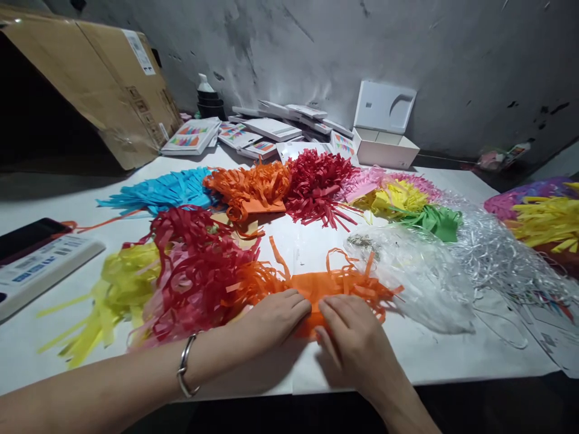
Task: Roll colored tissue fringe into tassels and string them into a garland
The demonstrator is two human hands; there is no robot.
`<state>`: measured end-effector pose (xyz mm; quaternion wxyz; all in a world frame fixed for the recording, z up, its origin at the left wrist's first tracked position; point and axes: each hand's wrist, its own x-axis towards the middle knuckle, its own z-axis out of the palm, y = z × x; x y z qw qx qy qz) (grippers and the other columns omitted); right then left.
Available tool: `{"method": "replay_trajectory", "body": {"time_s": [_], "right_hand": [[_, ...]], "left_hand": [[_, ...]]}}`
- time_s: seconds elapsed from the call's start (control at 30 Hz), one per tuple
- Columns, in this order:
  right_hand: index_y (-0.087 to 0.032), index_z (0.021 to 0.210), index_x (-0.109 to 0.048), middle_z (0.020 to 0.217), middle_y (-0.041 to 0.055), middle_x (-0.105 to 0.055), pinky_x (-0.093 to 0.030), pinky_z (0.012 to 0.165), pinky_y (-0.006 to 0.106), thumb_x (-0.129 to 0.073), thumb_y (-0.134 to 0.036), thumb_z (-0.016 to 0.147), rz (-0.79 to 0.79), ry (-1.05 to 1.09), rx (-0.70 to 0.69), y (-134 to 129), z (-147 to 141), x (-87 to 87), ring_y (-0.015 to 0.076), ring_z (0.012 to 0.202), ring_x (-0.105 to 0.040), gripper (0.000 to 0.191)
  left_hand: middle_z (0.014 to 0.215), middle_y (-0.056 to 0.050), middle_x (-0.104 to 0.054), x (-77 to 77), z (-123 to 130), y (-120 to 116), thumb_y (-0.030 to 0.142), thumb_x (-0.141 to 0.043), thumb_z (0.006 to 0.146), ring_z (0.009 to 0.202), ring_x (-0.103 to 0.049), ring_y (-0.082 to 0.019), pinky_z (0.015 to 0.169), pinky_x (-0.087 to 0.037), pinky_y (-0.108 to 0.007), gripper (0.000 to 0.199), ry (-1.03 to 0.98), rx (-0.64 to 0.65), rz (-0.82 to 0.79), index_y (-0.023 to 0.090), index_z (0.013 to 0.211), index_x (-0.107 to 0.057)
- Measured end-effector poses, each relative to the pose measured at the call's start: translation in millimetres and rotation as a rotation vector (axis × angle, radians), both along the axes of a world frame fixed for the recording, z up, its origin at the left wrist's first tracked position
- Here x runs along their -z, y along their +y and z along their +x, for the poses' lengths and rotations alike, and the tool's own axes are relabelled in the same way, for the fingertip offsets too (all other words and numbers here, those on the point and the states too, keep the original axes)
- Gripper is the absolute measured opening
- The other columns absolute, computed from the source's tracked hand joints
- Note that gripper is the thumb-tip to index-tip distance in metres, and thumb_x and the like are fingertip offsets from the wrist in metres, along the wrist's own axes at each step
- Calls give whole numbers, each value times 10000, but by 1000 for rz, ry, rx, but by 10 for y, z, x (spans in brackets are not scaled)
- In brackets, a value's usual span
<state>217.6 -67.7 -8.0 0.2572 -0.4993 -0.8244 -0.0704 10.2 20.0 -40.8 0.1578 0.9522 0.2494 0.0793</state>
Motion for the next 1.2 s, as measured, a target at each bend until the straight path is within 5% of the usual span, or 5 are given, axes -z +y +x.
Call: {"method": "replay_trajectory", "body": {"time_s": [0.6, 0.77, 0.93, 1.07, 1.2], "right_hand": [[-210, 661, -603, 607, 12, -659, -291, 505, 266, -655, -136, 875, -392, -167, 217, 745, 77, 31, 162, 531, -585, 232], [-190, 759, -640, 765, 66, -680, -381, 625, 306, -653, -105, 845, -325, -208, 240, 821, 31, 13, 214, 707, -613, 122], [-202, 797, -634, 836, 27, -642, -405, 800, 344, -644, -144, 885, -155, -259, -171, 642, 19, 91, 199, 796, -545, 106], [-176, 836, -657, 786, 32, -617, -413, 807, 349, -590, -125, 920, -46, -302, -193, 580, 45, 268, 197, 745, -509, 118], [-180, 717, -614, 709, 27, -582, -387, 877, 384, -510, -47, 912, 58, -292, -142, 589, 40, 328, 188, 691, -480, 258]], "left_hand": [[611, -64, -657, -382, 46, 468, 241, -479, 876, 502, -470, -136, 496, -273, -252, 310, 195, -370, -260, 149, 639, -656], [593, -72, -664, -337, 64, 536, 223, -472, 837, 485, -459, -141, 479, -265, -258, 300, 203, -363, -254, 152, 634, -680], [620, -60, -687, -332, 58, 580, 211, -468, 845, 516, -512, -150, 481, -286, -250, 298, 223, -352, -271, 161, 637, -675], [704, -50, -703, -416, 37, 575, 172, -514, 846, 596, -582, -171, 528, -357, -245, 185, 240, -374, -259, 168, 766, -681], [1025, -125, -690, -486, 42, 390, 42, -538, 814, 925, -605, -267, 757, -430, -357, 241, 171, -323, 48, 156, 1002, -636]]}}
